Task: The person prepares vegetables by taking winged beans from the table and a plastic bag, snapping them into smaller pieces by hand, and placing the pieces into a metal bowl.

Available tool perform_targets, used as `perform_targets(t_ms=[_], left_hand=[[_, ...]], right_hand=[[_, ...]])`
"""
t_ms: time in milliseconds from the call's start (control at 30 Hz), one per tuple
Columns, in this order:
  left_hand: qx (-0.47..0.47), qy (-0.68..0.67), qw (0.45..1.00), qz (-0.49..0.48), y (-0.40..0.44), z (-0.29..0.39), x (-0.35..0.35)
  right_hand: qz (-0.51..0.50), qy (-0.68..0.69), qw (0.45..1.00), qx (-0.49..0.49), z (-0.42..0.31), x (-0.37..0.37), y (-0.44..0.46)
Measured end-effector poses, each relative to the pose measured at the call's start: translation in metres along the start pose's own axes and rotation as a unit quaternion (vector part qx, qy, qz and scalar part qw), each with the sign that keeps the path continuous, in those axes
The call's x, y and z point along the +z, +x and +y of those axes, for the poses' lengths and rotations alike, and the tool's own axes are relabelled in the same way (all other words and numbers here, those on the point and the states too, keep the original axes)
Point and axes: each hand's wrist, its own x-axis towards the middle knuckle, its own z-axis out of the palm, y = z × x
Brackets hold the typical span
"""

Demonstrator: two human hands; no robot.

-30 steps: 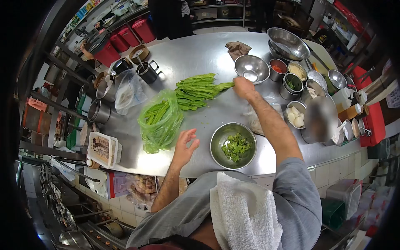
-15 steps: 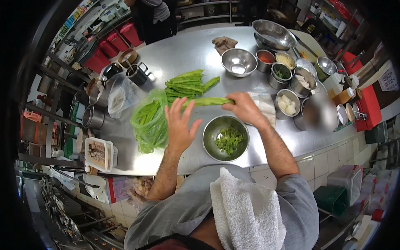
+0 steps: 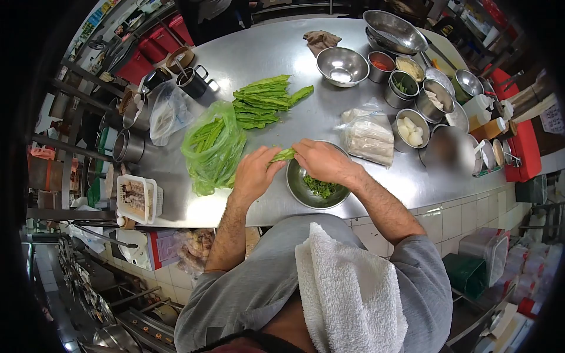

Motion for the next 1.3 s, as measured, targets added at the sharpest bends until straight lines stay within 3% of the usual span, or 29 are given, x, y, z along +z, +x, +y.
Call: perform_targets(t_ms=[200,300,400,467,600,700,800,1000,1067,1100,1167,1200,1267,1300], left_hand=[[-0.023,0.004,0.999,-0.036,0.001,0.004,0.001],[0.028,0.012,0.999,0.015,0.0,0.002,0.017],[-0.006,-0.009,0.999,-0.037,0.003,0.002,0.022],[-0.015,0.001,0.996,-0.091,0.002,0.003,0.019],[-0.017,-0.042,0.996,-0.081,0.0,0.001,0.021],[-0.037,-0.095,0.991,-0.092,0.002,0.004,0.017],[0.006,-0.076,0.996,-0.052,-0.002,0.001,0.022],[-0.054,-0.175,0.979,-0.088,-0.005,0.005,0.019],[-0.122,-0.322,0.937,-0.063,-0.003,0.005,0.023],[-0.121,-0.322,0.937,-0.063,-0.001,0.005,0.026],[-0.212,-0.533,0.819,0.02,0.004,0.003,0.029],[-0.212,-0.533,0.819,0.019,0.007,0.001,0.028],[-0.195,-0.649,0.724,0.128,0.012,-0.01,0.02],[-0.196,-0.648,0.725,0.129,0.014,-0.015,0.014]], right_hand=[[0.002,-0.058,0.998,-0.006,0.005,0.017,-0.002],[0.016,-0.044,0.999,-0.019,0.005,0.026,-0.004],[0.033,-0.023,0.999,-0.001,0.001,0.03,-0.006],[-0.016,-0.038,0.999,0.003,0.003,0.031,-0.01],[-0.026,-0.067,0.997,0.004,0.001,0.029,-0.011],[-0.009,-0.066,0.998,-0.003,-0.001,0.028,-0.012],[0.016,-0.063,0.998,-0.002,0.002,0.038,-0.014],[0.127,0.067,0.989,-0.019,0.006,0.05,-0.018],[0.123,0.239,0.956,0.119,-0.001,0.042,-0.018],[0.123,0.238,0.956,0.119,0.0,0.042,-0.017],[0.089,0.409,0.88,0.226,0.002,0.044,-0.015],[0.091,0.409,0.88,0.226,0.0,0.044,-0.018],[0.099,0.261,0.952,0.127,-0.003,0.044,-0.024],[0.098,0.262,0.952,0.126,-0.001,0.042,-0.026]])
